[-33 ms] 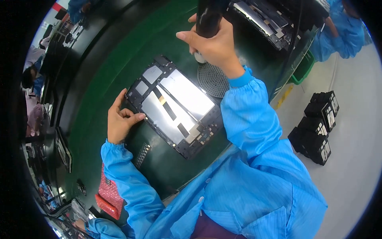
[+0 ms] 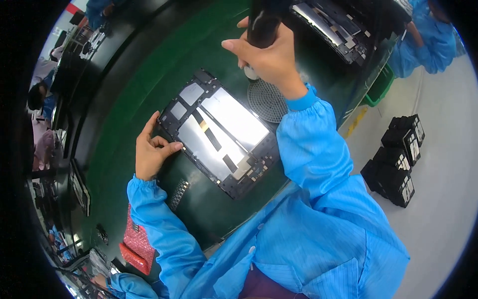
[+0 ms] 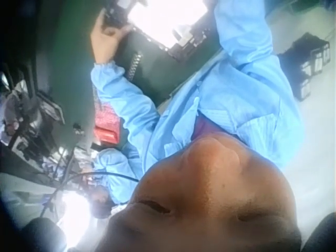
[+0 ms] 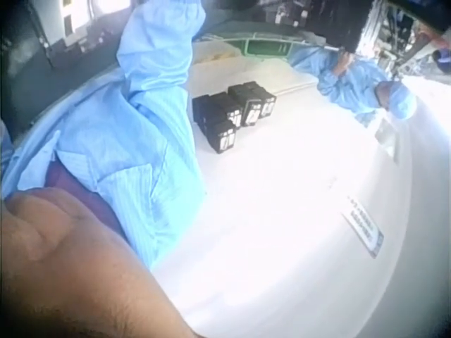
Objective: The person installs internal components onto tablet screens by driving screws into them with an electric screwdriver.
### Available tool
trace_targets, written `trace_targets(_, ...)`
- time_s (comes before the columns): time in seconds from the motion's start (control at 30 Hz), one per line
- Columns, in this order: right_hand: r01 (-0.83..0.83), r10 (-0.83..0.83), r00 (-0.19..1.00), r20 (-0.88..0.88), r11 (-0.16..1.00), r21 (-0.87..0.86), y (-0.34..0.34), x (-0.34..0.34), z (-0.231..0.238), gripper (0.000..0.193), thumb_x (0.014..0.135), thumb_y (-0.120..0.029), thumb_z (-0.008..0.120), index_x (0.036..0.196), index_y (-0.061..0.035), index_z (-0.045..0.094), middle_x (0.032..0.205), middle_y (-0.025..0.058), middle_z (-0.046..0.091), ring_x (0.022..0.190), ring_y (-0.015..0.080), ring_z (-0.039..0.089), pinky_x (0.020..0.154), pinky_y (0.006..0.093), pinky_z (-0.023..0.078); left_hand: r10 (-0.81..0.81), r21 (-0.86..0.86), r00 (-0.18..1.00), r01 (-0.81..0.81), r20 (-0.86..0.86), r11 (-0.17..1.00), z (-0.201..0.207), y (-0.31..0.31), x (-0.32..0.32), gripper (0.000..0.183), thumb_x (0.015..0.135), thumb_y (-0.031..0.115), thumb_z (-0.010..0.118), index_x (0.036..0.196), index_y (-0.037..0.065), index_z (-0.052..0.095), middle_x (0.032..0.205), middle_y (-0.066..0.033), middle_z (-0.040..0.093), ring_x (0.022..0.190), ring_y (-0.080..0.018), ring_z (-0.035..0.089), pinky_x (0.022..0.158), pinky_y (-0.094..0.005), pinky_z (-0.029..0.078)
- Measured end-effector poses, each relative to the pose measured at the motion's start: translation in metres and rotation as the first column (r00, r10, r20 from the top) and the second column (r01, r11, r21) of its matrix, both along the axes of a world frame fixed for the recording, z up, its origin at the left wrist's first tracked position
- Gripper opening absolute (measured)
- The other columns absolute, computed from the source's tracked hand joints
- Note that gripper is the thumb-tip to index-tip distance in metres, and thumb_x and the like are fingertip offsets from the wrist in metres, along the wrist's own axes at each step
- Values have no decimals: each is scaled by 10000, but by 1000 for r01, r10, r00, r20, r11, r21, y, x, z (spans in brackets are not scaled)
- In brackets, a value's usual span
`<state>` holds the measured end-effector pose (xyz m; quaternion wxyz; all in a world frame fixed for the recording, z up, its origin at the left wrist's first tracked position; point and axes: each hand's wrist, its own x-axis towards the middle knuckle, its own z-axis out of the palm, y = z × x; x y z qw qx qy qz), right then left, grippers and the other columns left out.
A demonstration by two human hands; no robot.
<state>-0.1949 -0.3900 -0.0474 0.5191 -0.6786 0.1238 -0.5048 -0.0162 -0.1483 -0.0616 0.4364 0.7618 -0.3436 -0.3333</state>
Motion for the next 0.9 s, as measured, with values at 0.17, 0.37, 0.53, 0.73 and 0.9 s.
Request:
trace_targets(0.17, -63, 47, 984, 172, 994, 92, 12, 3, 16, 298, 725, -39, 756, 946, 1, 559, 606, 40, 579, 477, 123, 578, 451, 223, 445, 41, -50, 868, -19, 495, 999, 15, -8, -15, 732, 590, 30, 799, 1255, 20, 492, 904, -91, 616, 746, -160, 601, 621, -254, 488)
trace_targets(0.37, -225, 194, 961, 196, 963, 151, 40, 1, 34, 380, 717, 17, 731, 1030, -9, 517, 625, 34, 580, 502, 109, 566, 468, 220, 433, -36, -277, 834, 223, 550, 935, 17, -45, -68, 233, 668, 118, 754, 856, 23, 657, 850, -102, 622, 775, -253, 615, 672, -338, 501)
trace_targets(0.53, -211, 149, 948, 280, 955, 208, 26, -22, 29, 391, 731, 85, 650, 1071, -8, 482, 648, 47, 560, 504, 116, 537, 472, 235, 425, -183, -152, 770, 341, 611, 928, 23, -97, -109, 251, 749, 173, 674, 947, 27, 627, 877, -118, 591, 845, -304, 589, 710, -384, 485)
trace_targets(0.73, -159, 93, 950, 297, 965, 210, 5, -42, 25, 409, 736, 99, 634, 1091, -5, 458, 632, 61, 536, 479, 128, 516, 475, 250, 436, -239, -145, 772, 392, 590, 909, 9, -135, -122, 124, 784, 141, 613, 838, 35, 649, 834, -121, 591, 833, -318, 585, 715, -400, 477)
trace_targets(0.9, -129, 76, 952, 297, 978, 162, -7, -51, 27, 400, 742, 84, 646, 1088, -3, 466, 631, 53, 532, 492, 120, 522, 477, 239, 431, -275, -113, 766, 411, 581, 905, -5, -149, -125, 107, 792, 115, 596, 847, 36, 642, 844, -132, 606, 827, -328, 591, 719, -410, 474)
